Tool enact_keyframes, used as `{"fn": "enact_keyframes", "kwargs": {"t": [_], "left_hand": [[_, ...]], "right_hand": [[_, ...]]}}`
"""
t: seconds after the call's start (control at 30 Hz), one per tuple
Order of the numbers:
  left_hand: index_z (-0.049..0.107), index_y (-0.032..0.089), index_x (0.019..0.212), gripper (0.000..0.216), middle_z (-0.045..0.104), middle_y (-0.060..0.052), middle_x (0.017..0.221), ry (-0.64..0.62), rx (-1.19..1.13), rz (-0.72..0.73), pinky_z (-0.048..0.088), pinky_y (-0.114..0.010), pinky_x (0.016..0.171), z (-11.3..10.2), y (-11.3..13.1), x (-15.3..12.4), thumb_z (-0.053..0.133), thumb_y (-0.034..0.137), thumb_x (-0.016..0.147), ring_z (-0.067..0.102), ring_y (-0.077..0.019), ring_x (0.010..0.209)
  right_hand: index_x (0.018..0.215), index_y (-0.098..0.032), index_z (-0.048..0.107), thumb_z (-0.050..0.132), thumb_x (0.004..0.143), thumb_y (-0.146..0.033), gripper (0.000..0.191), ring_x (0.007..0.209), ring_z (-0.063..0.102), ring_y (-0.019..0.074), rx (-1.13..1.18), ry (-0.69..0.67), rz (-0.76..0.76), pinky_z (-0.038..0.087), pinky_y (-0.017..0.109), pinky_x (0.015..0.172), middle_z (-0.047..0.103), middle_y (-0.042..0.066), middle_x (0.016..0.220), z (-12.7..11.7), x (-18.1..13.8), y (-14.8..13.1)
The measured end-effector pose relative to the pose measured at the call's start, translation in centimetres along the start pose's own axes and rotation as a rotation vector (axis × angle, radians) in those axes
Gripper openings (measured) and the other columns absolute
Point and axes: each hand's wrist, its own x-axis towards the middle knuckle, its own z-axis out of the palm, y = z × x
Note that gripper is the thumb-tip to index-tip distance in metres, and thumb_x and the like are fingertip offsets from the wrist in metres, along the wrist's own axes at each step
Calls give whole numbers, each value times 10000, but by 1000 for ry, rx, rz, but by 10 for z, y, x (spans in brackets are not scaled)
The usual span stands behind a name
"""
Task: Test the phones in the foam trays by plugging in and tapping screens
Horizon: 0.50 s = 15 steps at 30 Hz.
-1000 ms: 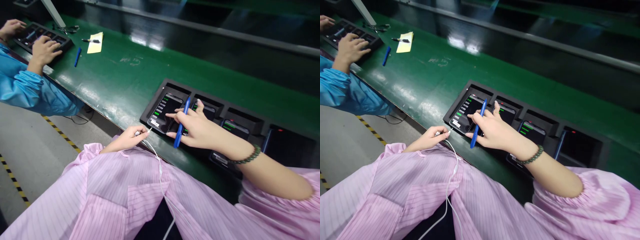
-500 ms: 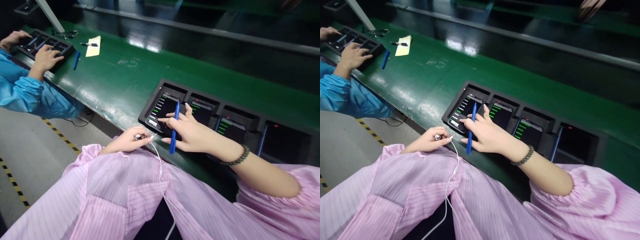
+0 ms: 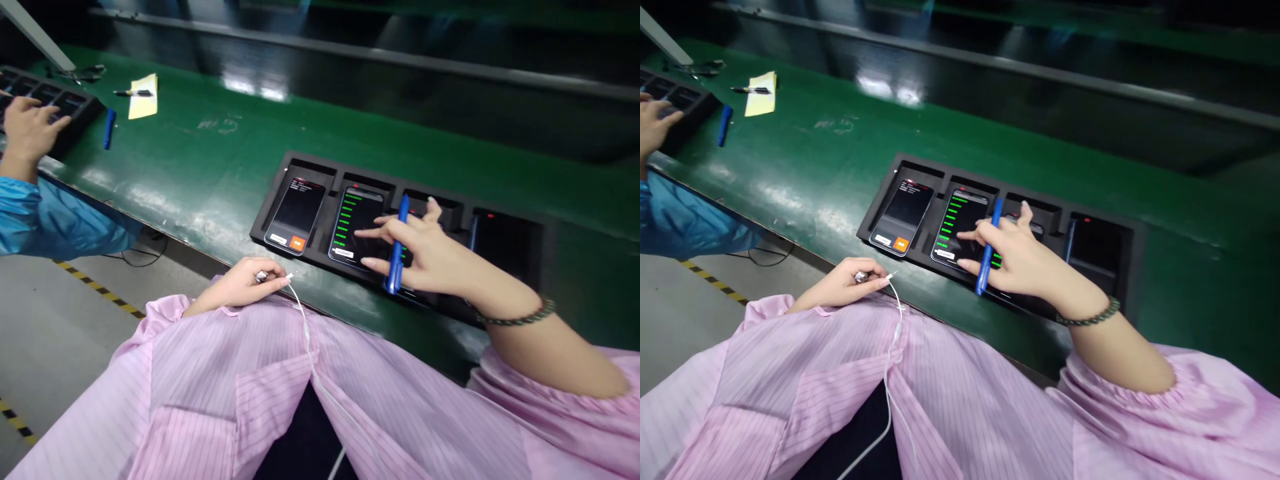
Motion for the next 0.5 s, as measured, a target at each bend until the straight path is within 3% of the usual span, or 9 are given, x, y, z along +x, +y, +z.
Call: {"fn": "enact_keyframes", "kwargs": {"t": [0.1,0.27,0.37,0.5], "left_hand": [[699,169,839,234,696,-17,790,-60,30,73,463,-260,726,6,6,7,609,352,954,605,-133,732],[707,178,868,224,678,-24,803,-113,92,143,482,-277,760,13,17,14,603,350,966,617,-144,756],[704,172,863,235,676,-30,815,-150,83,150,488,-279,764,18,20,19,599,352,971,619,-145,762],[688,168,846,238,686,-29,818,-195,61,138,486,-277,757,26,23,26,596,350,971,619,-142,752]], "right_hand": [[851,-247,452,554,847,-671,437,1095,646,398,-33,87,97,47,832,1140,737,104,1013,-5,-11,7],[797,-261,380,596,899,-533,362,1184,637,395,42,156,62,89,770,1192,763,73,945,-23,-51,0],[787,-256,329,596,922,-486,377,1162,652,394,79,162,78,114,809,1156,771,51,900,-19,-72,2],[802,-251,319,568,918,-546,403,1167,639,419,20,247,210,89,869,1097,760,106,1043,-5,-77,15]]}}
